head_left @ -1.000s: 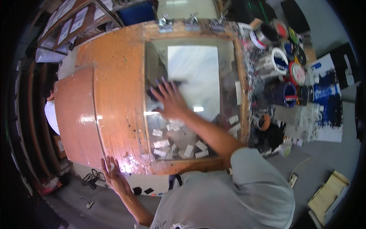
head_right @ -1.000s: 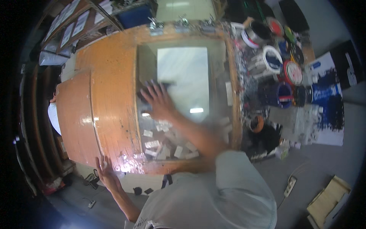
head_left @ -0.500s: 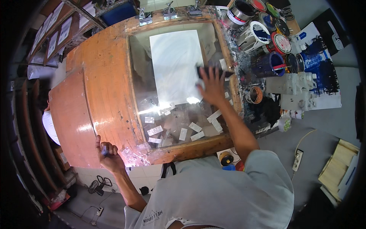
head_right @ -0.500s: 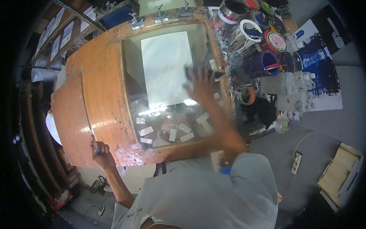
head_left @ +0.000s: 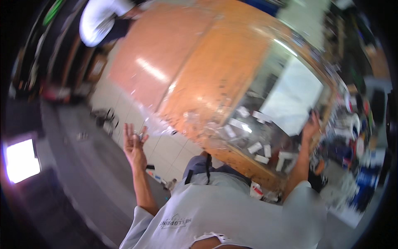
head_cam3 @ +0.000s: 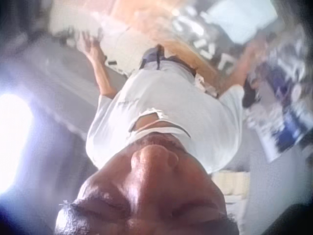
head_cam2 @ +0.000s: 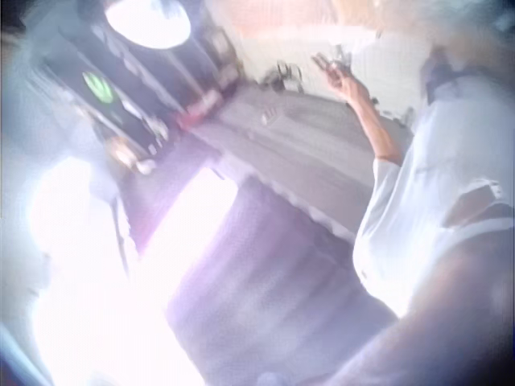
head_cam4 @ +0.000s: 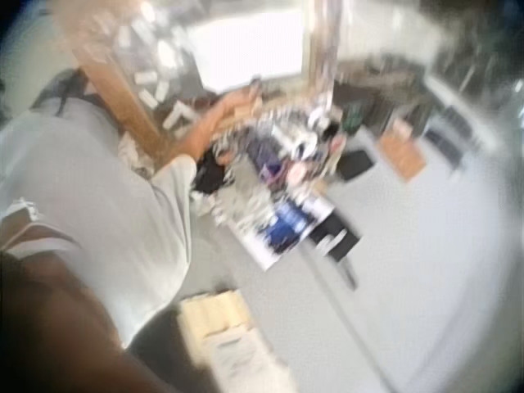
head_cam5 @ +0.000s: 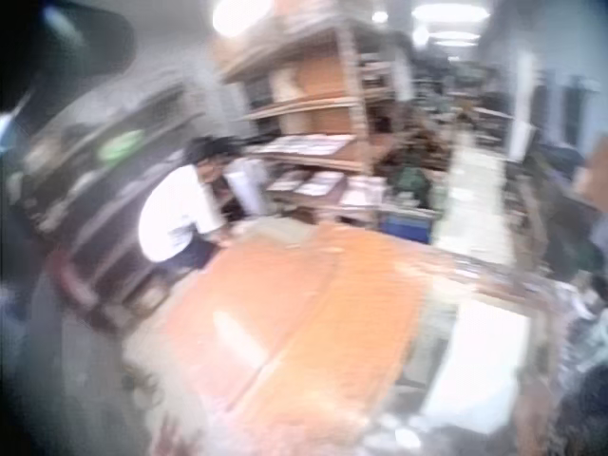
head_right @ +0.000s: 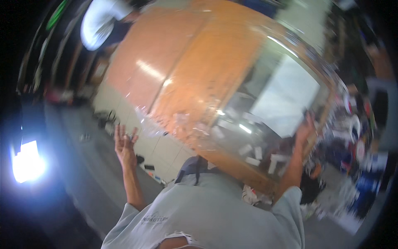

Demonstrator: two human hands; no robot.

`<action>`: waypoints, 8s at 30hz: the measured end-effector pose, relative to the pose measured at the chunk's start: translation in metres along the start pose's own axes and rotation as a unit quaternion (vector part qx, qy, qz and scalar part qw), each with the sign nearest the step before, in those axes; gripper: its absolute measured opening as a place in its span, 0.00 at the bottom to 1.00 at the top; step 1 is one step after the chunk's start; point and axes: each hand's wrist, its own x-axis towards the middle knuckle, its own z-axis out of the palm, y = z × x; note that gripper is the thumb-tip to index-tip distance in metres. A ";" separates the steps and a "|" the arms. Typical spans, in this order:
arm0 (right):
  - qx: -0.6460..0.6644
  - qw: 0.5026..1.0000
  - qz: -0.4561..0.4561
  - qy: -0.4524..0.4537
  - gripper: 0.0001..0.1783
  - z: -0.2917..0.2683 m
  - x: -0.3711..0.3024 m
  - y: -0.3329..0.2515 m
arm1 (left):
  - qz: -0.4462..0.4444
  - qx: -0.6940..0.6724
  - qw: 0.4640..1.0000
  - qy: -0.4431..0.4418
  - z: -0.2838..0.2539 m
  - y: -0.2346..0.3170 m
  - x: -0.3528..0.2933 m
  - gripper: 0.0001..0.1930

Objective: The person applies blue ink to a screen printing frame using a cloth, then wipes the frame and a glass surface on the workbench. They handle a dark fabric piece and continue wiping the glass area while another person works nearby.

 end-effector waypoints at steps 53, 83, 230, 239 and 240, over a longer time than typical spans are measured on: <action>-0.336 0.895 0.250 0.154 0.13 -0.214 -0.199 -0.029 | -0.039 0.681 0.677 -0.279 -0.022 -0.254 0.126 0.31; -0.177 0.957 0.149 -0.177 0.43 0.066 0.062 -0.131 | 0.309 0.511 0.775 -0.210 0.268 -0.142 0.039 0.36; -0.139 0.970 -0.095 -0.174 0.27 0.171 0.075 -0.192 | 0.267 0.543 0.769 -0.206 0.278 -0.120 0.036 0.34; -0.122 0.909 -0.116 -0.382 0.29 0.080 -0.025 -0.218 | 0.244 0.522 0.785 -0.226 0.269 -0.124 0.040 0.46; -0.149 0.945 -0.094 -0.274 0.26 0.076 -0.024 -0.183 | 0.236 0.522 0.786 -0.232 0.269 -0.121 0.037 0.49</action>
